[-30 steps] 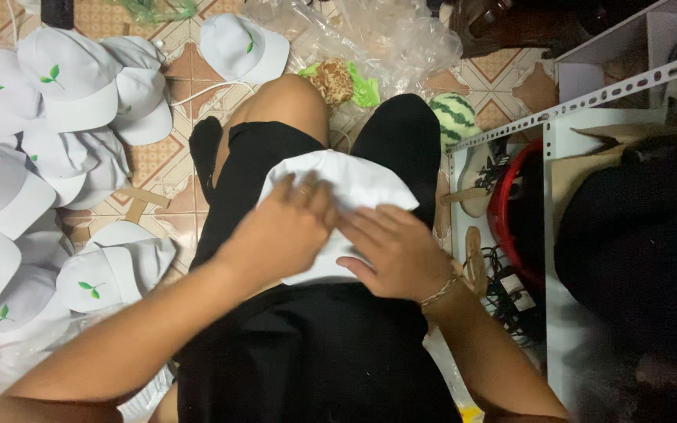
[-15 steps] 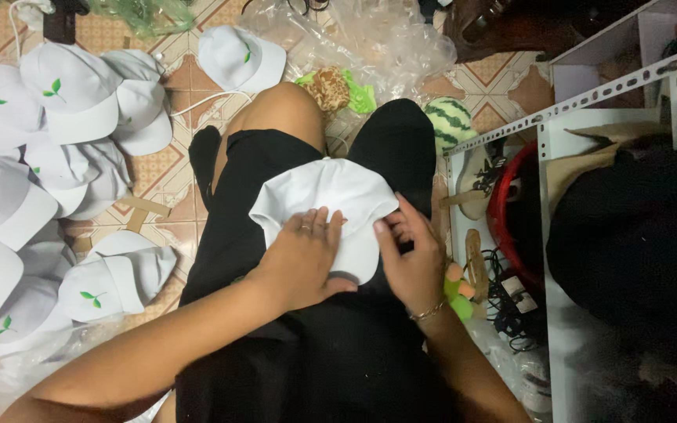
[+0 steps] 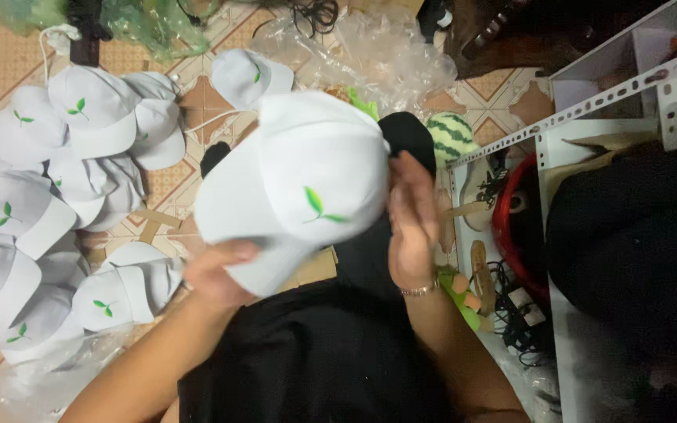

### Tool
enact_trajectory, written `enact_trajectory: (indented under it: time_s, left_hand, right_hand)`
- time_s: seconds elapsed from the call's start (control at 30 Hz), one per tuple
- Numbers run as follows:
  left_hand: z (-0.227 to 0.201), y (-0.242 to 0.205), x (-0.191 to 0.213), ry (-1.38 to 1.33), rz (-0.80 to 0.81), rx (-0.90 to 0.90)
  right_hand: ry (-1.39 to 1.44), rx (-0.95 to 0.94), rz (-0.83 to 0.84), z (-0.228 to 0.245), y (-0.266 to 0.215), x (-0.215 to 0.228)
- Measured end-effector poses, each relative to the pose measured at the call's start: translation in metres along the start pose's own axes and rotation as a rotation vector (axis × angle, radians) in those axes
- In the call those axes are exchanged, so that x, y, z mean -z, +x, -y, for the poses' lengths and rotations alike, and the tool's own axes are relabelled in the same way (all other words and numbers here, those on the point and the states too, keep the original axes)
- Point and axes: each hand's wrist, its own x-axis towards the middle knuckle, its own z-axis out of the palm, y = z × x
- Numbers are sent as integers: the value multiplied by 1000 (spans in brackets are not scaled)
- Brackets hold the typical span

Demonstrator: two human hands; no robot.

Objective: The person sits on the floor and processes white baseball caps with a green leaf logo. They wipe the caps with a cloth, apply a spray, and use a handheld steamer to treat the logo area. The person handles multiple caps one at a time, repeating the sequence of wiping, spraying, and steaming.

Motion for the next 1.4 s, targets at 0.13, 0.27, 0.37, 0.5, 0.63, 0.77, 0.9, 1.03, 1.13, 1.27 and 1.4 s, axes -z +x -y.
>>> enact_trajectory:
  time_s: [0.13, 0.27, 0.37, 0.5, 0.63, 0.77, 0.9, 1.03, 1.13, 1.27, 1.4]
  left_hand:
    - [-4, -4, 17, -266, -58, 28]
    - [5, -2, 22, -340, -139, 34]
    - [8, -3, 23, -405, -116, 56]
    - [12, 0, 21, -396, -94, 33]
    - [-12, 6, 45, -300, -252, -216]
    - [-70, 16, 113, -168, -467, -516]
    - [-107, 16, 212, -227, -521, -694]
    - [-115, 21, 315, -299, -574, -739]
    - [-108, 25, 378, -388, -611, -788]
    - [-117, 33, 440, -321, -677, -782]
    - [-112, 41, 467, -125, -1323, -439]
  right_hand:
    - [738, -411, 165, -26, 11, 9]
    - [699, -398, 196, -51, 7, 19]
    - [453, -383, 165, -62, 6, 20]
    - [535, -436, 63, -59, 12, 14]
    - [235, -501, 100, -49, 3, -8]
    - [-769, 25, 653, -40, -12, -14]
    - [-932, -42, 853, -47, -23, -16]
    - [-896, -288, 969, -63, -13, -20]
    - [-934, -328, 1026, -71, -9, -18]
    - [-860, -429, 944, -80, -7, -14]
    - [-801, -571, 783, -75, 1, -12]
